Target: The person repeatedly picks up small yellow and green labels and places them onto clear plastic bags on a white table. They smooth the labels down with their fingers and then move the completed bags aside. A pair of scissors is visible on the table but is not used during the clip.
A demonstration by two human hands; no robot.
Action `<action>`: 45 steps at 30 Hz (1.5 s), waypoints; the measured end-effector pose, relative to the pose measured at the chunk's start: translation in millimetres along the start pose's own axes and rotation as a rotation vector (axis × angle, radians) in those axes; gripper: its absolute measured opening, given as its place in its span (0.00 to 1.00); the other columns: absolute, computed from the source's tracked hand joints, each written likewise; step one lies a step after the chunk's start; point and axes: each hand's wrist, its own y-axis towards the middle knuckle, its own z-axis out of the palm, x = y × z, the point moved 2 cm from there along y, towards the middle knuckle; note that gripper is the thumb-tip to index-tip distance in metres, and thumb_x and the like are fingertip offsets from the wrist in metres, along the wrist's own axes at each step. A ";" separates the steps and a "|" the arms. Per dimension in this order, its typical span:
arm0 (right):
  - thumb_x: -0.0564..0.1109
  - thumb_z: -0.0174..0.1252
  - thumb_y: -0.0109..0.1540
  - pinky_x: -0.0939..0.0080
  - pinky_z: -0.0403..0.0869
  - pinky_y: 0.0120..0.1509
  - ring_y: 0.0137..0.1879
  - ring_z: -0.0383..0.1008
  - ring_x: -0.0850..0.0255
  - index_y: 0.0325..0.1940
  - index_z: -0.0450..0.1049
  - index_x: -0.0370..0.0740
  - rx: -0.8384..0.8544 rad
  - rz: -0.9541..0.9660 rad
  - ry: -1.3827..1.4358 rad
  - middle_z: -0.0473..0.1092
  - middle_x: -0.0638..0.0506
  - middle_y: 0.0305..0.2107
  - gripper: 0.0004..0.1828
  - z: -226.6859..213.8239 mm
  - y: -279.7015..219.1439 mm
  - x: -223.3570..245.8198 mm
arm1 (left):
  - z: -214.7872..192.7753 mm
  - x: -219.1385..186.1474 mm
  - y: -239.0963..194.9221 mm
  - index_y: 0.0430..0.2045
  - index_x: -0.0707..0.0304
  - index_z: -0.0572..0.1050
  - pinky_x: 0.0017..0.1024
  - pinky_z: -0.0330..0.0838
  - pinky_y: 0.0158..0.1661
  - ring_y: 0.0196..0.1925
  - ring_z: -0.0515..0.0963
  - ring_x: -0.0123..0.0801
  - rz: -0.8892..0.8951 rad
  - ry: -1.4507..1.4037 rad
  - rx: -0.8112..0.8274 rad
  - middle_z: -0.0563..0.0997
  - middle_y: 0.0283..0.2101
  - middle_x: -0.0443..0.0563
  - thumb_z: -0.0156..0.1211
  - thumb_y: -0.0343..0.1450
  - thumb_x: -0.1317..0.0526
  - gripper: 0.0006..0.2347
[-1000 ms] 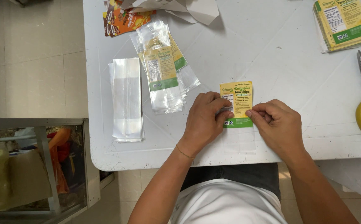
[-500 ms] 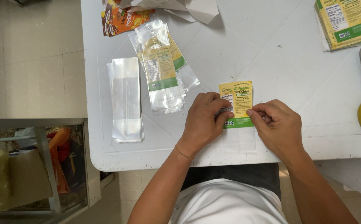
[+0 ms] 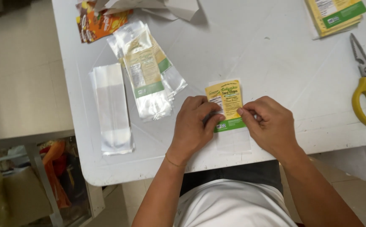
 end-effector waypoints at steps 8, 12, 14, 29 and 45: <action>0.38 0.64 0.64 0.63 0.72 0.27 0.27 0.73 0.59 0.36 0.81 0.36 0.071 0.019 0.006 0.73 0.48 0.22 0.03 -2.2 2.7 1.5 | 2.2 1.4 0.0 0.32 0.56 0.81 0.37 0.75 0.40 0.37 0.77 0.45 0.002 0.034 -0.048 0.76 0.33 0.53 0.68 0.69 0.58 0.06; 0.38 0.64 0.64 0.64 0.72 0.27 0.27 0.73 0.60 0.36 0.81 0.36 0.091 0.021 0.012 0.73 0.49 0.22 0.03 -1.1 2.7 -5.1 | 4.0 2.5 1.0 0.32 0.57 0.81 0.37 0.75 0.40 0.37 0.77 0.45 0.009 0.022 -0.072 0.76 0.32 0.53 0.69 0.68 0.59 0.05; 0.38 0.65 0.63 0.64 0.72 0.27 0.27 0.72 0.60 0.36 0.81 0.36 0.090 0.036 -0.002 0.73 0.48 0.22 0.03 -0.7 2.6 -5.1 | 5.0 4.1 0.6 0.31 0.57 0.81 0.37 0.75 0.40 0.37 0.77 0.46 0.021 0.003 -0.085 0.76 0.33 0.53 0.70 0.68 0.59 0.05; 0.36 0.63 0.65 0.63 0.71 0.29 0.28 0.70 0.62 0.43 0.80 0.32 0.065 0.108 0.172 0.75 0.45 0.29 0.04 -0.8 3.5 1.2 | 9.8 8.0 -4.8 0.24 0.57 0.80 0.34 0.77 0.38 0.34 0.80 0.41 0.100 -0.120 -0.202 0.78 0.27 0.48 0.71 0.65 0.69 0.05; 0.35 0.67 0.59 0.57 0.77 0.53 0.45 0.76 0.60 0.43 0.81 0.35 0.070 0.090 0.406 0.75 0.43 0.41 0.09 -10.4 -3.6 12.4 | -7.9 -21.5 -7.7 0.23 0.59 0.82 0.29 0.81 0.37 0.32 0.81 0.34 0.361 -0.228 -0.383 0.83 0.30 0.45 0.69 0.65 0.76 0.08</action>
